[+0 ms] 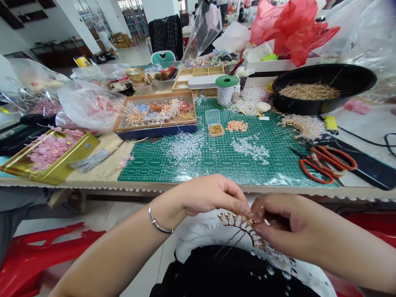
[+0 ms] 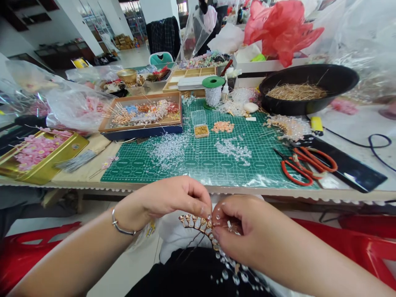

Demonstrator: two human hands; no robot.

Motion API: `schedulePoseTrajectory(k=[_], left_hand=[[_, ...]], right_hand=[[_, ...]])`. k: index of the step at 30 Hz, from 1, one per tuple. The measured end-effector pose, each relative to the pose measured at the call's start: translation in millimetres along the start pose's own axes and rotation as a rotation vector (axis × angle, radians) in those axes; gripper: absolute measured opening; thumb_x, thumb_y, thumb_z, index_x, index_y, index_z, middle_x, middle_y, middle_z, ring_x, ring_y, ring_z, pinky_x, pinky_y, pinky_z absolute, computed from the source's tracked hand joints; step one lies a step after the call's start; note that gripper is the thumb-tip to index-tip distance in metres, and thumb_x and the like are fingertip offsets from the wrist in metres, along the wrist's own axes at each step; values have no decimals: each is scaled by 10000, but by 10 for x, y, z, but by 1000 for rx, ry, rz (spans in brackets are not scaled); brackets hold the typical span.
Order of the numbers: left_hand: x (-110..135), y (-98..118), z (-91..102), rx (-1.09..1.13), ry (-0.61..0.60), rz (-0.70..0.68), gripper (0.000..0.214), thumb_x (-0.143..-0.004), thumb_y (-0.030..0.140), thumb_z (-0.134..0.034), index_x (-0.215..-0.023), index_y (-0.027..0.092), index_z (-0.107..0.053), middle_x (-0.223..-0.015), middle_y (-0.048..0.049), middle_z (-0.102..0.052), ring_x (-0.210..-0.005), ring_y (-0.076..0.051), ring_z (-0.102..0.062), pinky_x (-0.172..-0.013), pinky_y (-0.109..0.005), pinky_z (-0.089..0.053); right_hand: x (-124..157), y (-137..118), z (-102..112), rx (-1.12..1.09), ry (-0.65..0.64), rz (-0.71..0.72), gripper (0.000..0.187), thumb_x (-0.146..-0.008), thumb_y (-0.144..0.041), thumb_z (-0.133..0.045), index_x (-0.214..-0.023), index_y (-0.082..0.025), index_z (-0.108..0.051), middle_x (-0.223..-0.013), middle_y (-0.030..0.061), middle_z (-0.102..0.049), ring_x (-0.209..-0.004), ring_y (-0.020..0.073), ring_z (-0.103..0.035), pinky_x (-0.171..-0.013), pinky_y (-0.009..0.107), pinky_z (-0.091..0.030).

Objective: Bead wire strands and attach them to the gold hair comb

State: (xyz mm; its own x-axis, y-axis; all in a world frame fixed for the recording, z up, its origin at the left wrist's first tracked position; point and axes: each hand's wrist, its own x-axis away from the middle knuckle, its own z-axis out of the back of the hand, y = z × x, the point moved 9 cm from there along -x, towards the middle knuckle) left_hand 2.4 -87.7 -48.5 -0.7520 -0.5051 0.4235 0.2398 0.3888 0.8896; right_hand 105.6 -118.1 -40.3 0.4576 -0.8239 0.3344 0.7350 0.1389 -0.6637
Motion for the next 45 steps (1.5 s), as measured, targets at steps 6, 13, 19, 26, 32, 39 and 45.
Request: schedulePoseTrajectory(k=[6, 13, 19, 26, 32, 39, 45], left_hand=[[138, 434, -39, -666, 198, -167, 137, -874, 256, -617, -812, 192, -721, -830, -1, -616, -776, -140, -567, -675, -268, -412], [471, 653, -254, -1079, 601, -668, 239, -970, 196, -527, -794, 152, -683, -735, -16, -560, -712, -150, -505, -649, -305, -401], [687, 521, -433, -1319, 878, -876, 124, -929, 131, -574, -877, 161, -683, -703, -7, -550, -669, -162, -461, -628, -318, -415], [765, 471, -387, -1173, 991, -852, 109, -922, 111, -584, -875, 157, -671, -709, -5, -580, -661, -143, -489, -617, -300, -416], [755, 443, -266, -967, 949, -785, 104, -915, 115, -597, -875, 177, -671, -710, 0, -602, -695, -131, -535, -650, -276, -439], [817, 396, -306, -1041, 985, -807, 70, -922, 183, -609, -956, 165, -667, -761, -19, -625, -711, -150, -557, -665, -299, -458], [791, 427, -426, -1318, 1074, -834, 43, -887, 148, -661, -930, 146, -663, -746, -16, -642, -667, -158, -548, -629, -303, -479]], right_hand=[[-53, 27, 23, -23, 15, 27, 215, -906, -310, -494, -752, -224, -615, -677, -14, -578, -613, 154, -490, -533, 291, -363], [-83, 110, 111, -204, 46, 12, 285, -957, -405, -522, -766, -216, -616, -665, -15, -531, -616, 154, -462, -533, 280, -345], [-119, 163, 89, -381, 28, 35, 277, -963, -410, -559, -788, -205, -622, -689, -8, -564, -623, 144, -482, -539, 259, -382], [-132, 171, 142, -427, 93, 46, 298, -964, -449, -568, -799, -205, -610, -689, -13, -543, -621, 142, -486, -540, 260, -390], [-115, 167, 163, -465, 126, 36, 306, -965, -472, -571, -804, -215, -614, -694, -19, -542, -621, 140, -475, -543, 251, -386], [-120, 138, 184, -437, 140, 24, 341, -983, -500, -531, -810, -218, -612, -751, 6, -551, -688, 168, -493, -599, 281, -410], [-143, 155, 131, -457, 123, 20, 312, -967, -470, -552, -787, -219, -594, -696, -18, -525, -634, 153, -472, -567, 270, -388]])
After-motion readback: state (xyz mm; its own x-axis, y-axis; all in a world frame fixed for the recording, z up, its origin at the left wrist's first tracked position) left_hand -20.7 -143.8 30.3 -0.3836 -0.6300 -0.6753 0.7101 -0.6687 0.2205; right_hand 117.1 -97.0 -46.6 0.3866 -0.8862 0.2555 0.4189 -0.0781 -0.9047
